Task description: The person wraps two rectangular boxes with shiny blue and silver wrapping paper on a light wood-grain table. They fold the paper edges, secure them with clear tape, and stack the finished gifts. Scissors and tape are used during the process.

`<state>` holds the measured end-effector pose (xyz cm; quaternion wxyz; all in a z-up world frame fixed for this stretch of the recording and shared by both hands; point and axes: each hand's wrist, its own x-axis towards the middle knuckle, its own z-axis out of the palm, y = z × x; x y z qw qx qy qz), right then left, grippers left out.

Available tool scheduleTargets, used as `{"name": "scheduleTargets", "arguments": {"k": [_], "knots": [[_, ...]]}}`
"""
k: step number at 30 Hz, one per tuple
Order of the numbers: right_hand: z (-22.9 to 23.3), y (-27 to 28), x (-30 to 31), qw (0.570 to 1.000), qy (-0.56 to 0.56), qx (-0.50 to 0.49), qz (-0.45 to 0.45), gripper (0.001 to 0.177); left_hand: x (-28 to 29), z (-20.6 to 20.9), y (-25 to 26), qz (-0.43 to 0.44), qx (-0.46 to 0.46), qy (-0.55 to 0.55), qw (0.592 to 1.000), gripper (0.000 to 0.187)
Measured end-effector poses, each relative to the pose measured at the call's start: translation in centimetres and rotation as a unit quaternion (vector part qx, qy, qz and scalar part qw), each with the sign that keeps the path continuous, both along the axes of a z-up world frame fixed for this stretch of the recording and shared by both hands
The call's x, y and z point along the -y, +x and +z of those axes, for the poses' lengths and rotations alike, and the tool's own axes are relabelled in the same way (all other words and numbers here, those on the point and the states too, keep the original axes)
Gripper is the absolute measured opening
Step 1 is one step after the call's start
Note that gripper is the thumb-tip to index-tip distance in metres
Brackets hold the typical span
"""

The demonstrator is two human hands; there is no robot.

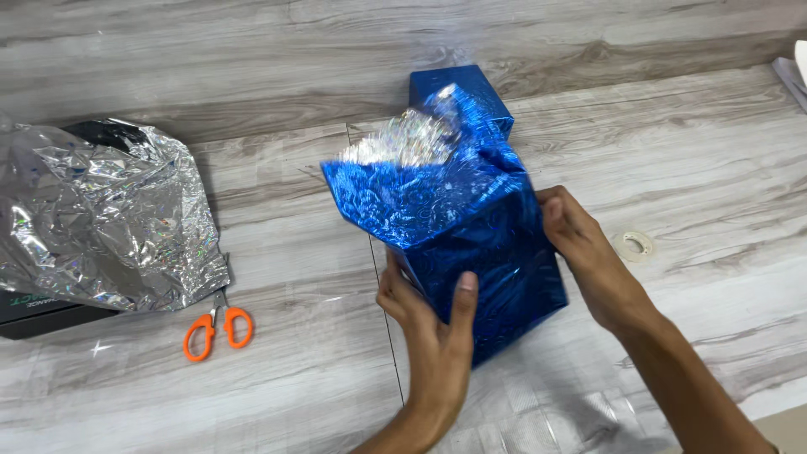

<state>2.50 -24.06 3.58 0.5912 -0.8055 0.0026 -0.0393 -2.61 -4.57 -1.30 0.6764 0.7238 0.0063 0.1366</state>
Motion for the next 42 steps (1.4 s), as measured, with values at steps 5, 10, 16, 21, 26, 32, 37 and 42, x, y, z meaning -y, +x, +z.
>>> {"name": "scheduleTargets", "arguments": {"k": [5, 10, 16, 21, 26, 32, 37, 42], "knots": [[-1.0, -3.3, -3.1, 0.985, 0.066, 0.141, 0.069, 0.066, -5.3, 1.5, 1.7, -0.068, 0.106, -0.020, 0.992, 0.108], [-1.0, -4.7, -3.7, 0.988, 0.060, 0.130, 0.059, 0.068, -6.3, 1.5, 1.6, -0.092, 0.101, 0.010, 0.991, 0.115], [0.4, -5.3, -2.5, 0.996, 0.000, 0.082, 0.015, 0.057, -5.9, 1.7, 1.2, -0.085, 0.083, -0.014, 0.993, 0.110], [0.7, -6.1, -2.6, 0.991, 0.105, 0.082, -0.008, 0.056, -5.5, 2.3, -0.5, -0.114, 0.068, -0.037, 0.990, 0.098], [1.1, -5.5, -2.1, 0.992, 0.073, 0.102, -0.015, 0.062, -4.7, 1.4, -0.9, 0.048, 0.272, 0.082, 0.958, 0.092], [5.3, -6.4, -2.3, 0.956, -0.078, 0.283, -0.022, 0.059, -6.3, -1.3, 0.4, 0.183, 0.522, 0.297, 0.779, 0.074], [9.5, -6.6, -2.7, 0.810, -0.491, 0.316, -0.046, 0.039, -6.7, -3.0, 0.5, 0.196, 0.527, 0.423, 0.710, 0.033], [11.4, -3.8, -3.4, 0.778, -0.550, 0.297, 0.058, 0.047, -7.1, -0.6, 0.9, 0.166, 0.547, 0.493, 0.656, 0.024]]}}
